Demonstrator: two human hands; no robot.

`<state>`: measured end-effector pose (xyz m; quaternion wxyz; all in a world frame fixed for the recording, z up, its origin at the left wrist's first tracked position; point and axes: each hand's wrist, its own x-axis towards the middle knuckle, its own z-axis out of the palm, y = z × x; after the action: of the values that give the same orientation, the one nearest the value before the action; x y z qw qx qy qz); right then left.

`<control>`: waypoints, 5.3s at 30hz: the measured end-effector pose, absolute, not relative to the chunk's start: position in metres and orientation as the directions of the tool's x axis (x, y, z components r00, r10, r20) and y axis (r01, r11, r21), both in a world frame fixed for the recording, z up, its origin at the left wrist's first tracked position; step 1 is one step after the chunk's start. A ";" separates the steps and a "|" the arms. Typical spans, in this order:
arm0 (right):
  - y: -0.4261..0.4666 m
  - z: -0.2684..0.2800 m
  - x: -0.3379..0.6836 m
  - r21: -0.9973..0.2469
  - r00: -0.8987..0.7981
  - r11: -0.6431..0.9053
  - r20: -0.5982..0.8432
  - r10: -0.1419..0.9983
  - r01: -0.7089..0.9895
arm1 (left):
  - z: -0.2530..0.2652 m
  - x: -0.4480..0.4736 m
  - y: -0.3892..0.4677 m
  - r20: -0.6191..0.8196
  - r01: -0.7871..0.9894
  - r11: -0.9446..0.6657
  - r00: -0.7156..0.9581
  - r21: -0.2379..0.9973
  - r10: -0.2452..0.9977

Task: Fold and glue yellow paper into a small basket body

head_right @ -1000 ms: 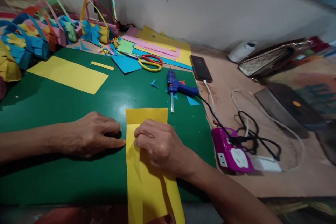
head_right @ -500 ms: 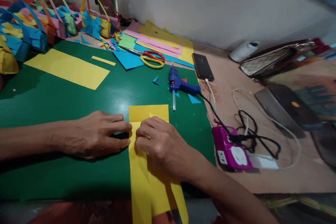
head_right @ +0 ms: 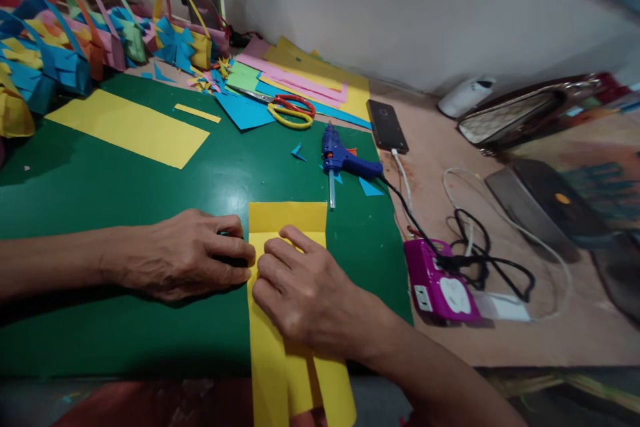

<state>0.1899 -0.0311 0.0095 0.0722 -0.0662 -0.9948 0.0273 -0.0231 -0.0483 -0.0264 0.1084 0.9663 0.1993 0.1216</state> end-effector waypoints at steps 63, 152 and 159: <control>-0.023 0.002 0.190 -0.123 -0.952 0.975 0.224 0.208 0.184 | -0.025 -0.026 -0.045 0.173 0.368 -0.896 0.893 0.247 0.415; -0.031 -0.013 0.181 -0.476 -0.697 0.610 -0.007 0.717 0.633 | -0.030 -0.026 -0.044 0.221 0.411 -0.818 0.823 0.403 0.523; -0.025 -0.014 0.183 -0.530 -0.708 0.597 -0.007 0.706 0.602 | -0.033 -0.025 -0.040 0.305 0.356 -0.839 0.813 0.413 0.495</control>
<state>0.1829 -0.0252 -0.0135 0.1023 -0.3684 -0.8878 0.2562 -0.0252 -0.0399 -0.0326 0.1707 0.9368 0.2271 0.2043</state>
